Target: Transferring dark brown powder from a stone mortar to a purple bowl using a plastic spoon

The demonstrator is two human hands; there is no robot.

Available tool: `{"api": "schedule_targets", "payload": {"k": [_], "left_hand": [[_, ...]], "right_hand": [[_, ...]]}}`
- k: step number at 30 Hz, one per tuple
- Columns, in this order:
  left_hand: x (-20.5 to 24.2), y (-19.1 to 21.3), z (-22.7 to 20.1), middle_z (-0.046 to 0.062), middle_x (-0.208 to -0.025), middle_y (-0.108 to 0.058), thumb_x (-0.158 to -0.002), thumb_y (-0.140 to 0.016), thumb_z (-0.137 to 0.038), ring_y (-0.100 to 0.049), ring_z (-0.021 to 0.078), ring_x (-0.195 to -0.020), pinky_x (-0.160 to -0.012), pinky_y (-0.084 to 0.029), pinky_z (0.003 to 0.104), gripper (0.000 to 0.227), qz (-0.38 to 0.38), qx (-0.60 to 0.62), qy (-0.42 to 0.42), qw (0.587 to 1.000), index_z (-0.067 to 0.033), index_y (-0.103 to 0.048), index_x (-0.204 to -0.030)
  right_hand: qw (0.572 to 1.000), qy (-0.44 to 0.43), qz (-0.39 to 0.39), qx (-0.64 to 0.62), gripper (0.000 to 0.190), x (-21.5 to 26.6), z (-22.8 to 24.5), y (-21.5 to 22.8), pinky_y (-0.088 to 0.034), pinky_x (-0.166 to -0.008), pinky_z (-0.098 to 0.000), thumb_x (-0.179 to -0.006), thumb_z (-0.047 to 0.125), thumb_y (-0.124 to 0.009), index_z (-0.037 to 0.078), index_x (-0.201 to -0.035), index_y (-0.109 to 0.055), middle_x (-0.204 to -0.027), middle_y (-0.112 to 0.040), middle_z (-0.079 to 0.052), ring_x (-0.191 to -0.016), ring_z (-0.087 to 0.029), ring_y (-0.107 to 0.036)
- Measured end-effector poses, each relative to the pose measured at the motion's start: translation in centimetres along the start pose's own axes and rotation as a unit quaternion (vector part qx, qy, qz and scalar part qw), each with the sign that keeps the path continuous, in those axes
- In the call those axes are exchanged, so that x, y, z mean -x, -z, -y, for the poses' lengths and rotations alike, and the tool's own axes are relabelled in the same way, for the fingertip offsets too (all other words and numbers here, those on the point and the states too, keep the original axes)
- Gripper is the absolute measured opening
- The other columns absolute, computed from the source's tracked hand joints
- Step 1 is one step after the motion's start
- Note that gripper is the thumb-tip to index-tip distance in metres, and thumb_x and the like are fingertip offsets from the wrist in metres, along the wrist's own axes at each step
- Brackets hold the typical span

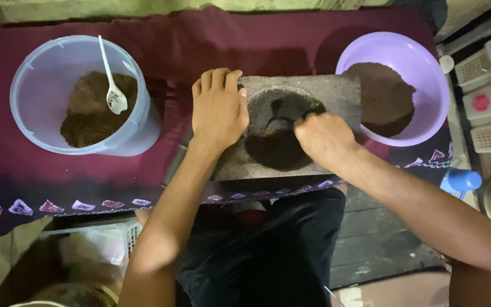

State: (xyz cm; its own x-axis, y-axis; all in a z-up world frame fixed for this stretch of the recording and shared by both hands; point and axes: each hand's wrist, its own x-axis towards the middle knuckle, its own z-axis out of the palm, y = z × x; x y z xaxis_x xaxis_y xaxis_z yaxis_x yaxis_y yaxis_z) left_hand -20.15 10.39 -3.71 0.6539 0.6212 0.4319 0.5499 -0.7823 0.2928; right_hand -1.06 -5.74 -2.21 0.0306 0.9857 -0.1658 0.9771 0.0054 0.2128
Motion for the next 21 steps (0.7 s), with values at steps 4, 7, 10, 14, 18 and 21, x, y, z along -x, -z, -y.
{"api": "schedule_targets", "payload": {"k": [4, 7, 10, 14, 18, 21], "left_hand": [[-0.1, -0.2, 0.0, 0.014, -0.119, -0.057, -0.101, -0.058, -0.026, -0.051, 0.0362, -0.122, -0.103, -0.040, 0.053, 0.035, 0.004, -0.008, -0.003, 1.000, -0.0078, -0.058, -0.131], [0.0, -0.5, 0.1, 0.013, -0.119, -0.058, -0.100, -0.058, -0.027, -0.052, 0.0360, -0.122, -0.103, -0.040, 0.053, 0.035, 0.004, -0.014, 0.008, 1.000, -0.0086, -0.058, -0.131], [0.0, -0.6, 0.2, 0.014, -0.119, -0.059, -0.100, -0.058, -0.026, -0.052, 0.0365, -0.123, -0.103, -0.040, 0.053, 0.035, 0.001, -0.013, 0.003, 1.000, -0.0078, -0.059, -0.130], [-0.1, -0.2, 0.1, 0.013, -0.119, -0.059, -0.100, -0.059, -0.026, -0.052, 0.0353, -0.123, -0.103, -0.040, 0.052, 0.035, 0.001, -0.009, 0.002, 1.000, -0.0084, -0.060, -0.130], [0.1, -0.8, 0.4, 0.013, -0.120, -0.059, -0.099, -0.059, -0.027, -0.051, 0.0353, -0.124, -0.104, -0.039, 0.052, 0.036, -0.003, -0.003, 0.005, 1.000, -0.0082, -0.060, -0.130], [-0.1, -0.5, 0.3, 0.011, -0.122, -0.057, -0.101, -0.056, -0.025, -0.050, 0.0340, -0.124, -0.105, -0.036, 0.053, 0.033, -0.002, 0.035, 0.016, 0.999, -0.0095, -0.060, -0.130]], "right_hand": [[0.991, -0.050, 0.067, -0.102, 0.018, 0.8, 0.8, 2.3, -0.060, -0.059, -0.0539, -0.085, 0.012, -0.064, 0.004, -0.085, -0.080, -0.076, -0.075, -0.023, -0.073, -0.044, -0.075], [0.982, -0.070, 0.114, -0.130, 0.027, 1.4, 1.2, 3.7, -0.061, -0.066, -0.0565, -0.086, 0.020, -0.057, 0.009, -0.086, -0.081, -0.079, -0.076, -0.020, -0.080, -0.044, -0.076], [0.970, -0.085, 0.110, -0.198, 0.027, 2.3, 1.3, 5.4, -0.059, -0.073, -0.0582, -0.087, 0.021, -0.057, 0.011, -0.086, -0.081, -0.080, -0.076, -0.020, -0.085, -0.047, -0.074], [0.937, -0.124, 0.133, -0.300, 0.027, 2.9, 0.9, 7.6, -0.055, -0.083, -0.0625, -0.090, 0.022, -0.056, 0.010, -0.092, -0.080, -0.092, -0.078, -0.021, -0.097, -0.049, -0.071], [0.914, -0.159, 0.147, -0.343, 0.028, 3.3, 0.2, 9.8, -0.054, -0.091, -0.0586, -0.091, 0.024, -0.057, 0.013, -0.098, -0.081, -0.099, -0.080, -0.018, -0.105, -0.046, -0.071], [0.911, -0.157, 0.094, -0.369, 0.025, 4.1, -1.0, 8.7, -0.055, -0.088, -0.0565, -0.090, 0.020, -0.059, 0.011, -0.098, -0.082, -0.097, -0.080, -0.018, -0.103, -0.046, -0.071]]}}
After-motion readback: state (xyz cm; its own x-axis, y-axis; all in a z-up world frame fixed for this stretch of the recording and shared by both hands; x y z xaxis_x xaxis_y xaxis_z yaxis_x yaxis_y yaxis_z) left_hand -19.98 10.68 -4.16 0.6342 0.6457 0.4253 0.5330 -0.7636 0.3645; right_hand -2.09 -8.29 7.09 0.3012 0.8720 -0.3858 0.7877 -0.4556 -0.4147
